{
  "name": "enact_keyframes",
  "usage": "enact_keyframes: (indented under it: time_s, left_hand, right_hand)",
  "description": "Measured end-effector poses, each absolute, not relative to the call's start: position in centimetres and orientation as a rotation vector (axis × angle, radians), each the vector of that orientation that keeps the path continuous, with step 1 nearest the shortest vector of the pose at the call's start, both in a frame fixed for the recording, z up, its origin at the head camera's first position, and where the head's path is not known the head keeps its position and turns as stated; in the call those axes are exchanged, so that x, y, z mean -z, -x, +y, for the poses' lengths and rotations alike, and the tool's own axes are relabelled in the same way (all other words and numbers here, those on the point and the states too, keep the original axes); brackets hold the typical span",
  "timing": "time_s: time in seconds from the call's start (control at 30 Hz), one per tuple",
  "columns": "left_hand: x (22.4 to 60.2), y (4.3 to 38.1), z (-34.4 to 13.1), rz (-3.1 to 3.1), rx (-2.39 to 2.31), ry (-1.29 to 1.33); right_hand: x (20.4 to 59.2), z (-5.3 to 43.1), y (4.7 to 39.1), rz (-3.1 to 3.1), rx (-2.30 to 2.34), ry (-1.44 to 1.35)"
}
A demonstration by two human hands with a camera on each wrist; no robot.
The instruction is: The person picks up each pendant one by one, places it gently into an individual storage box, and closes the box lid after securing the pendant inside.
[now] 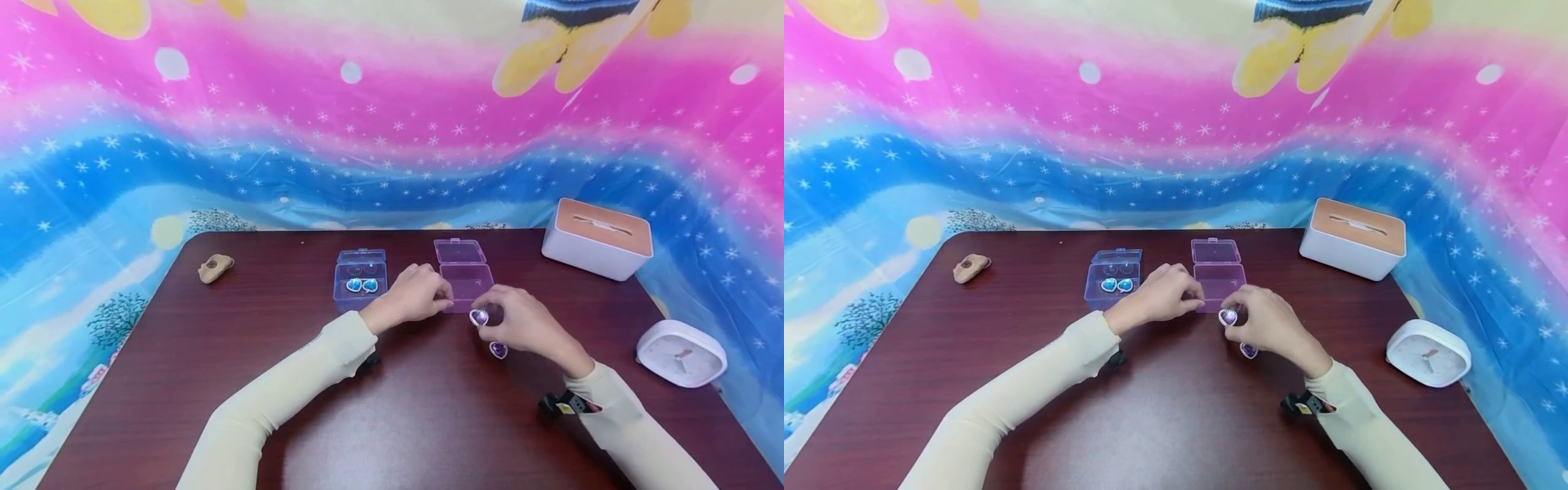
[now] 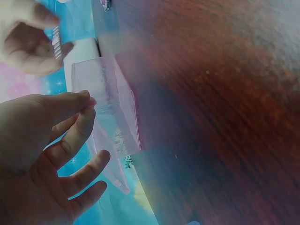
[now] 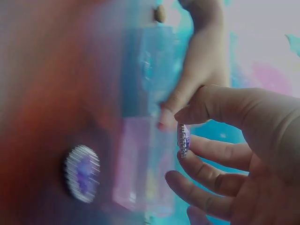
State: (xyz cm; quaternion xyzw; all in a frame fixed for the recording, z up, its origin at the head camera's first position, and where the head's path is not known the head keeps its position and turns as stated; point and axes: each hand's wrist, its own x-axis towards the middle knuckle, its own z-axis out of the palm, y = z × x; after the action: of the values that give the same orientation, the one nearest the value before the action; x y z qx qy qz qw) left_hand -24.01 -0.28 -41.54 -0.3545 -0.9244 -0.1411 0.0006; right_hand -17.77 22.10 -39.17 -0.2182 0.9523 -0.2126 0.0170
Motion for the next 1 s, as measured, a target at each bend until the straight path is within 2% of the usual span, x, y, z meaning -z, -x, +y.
enact_keyframes:
  time_s: [0.23, 0.57, 1.0]
  left_hand:
    - [41.6, 24.0, -0.3, -2.906, 0.451, 1.119]
    - [41.6, 24.1, -0.2, -2.898, 0.431, 1.123]
    - [41.4, 24.1, -0.2, -2.895, 0.420, 1.124]
  right_hand:
    - [37.5, 23.5, 20.1, 2.993, 0.744, 0.719]
    - [38.5, 24.8, 24.3, 2.943, 0.792, 0.757]
    - [40.1, 24.5, 25.9, 2.953, 0.691, 0.751]
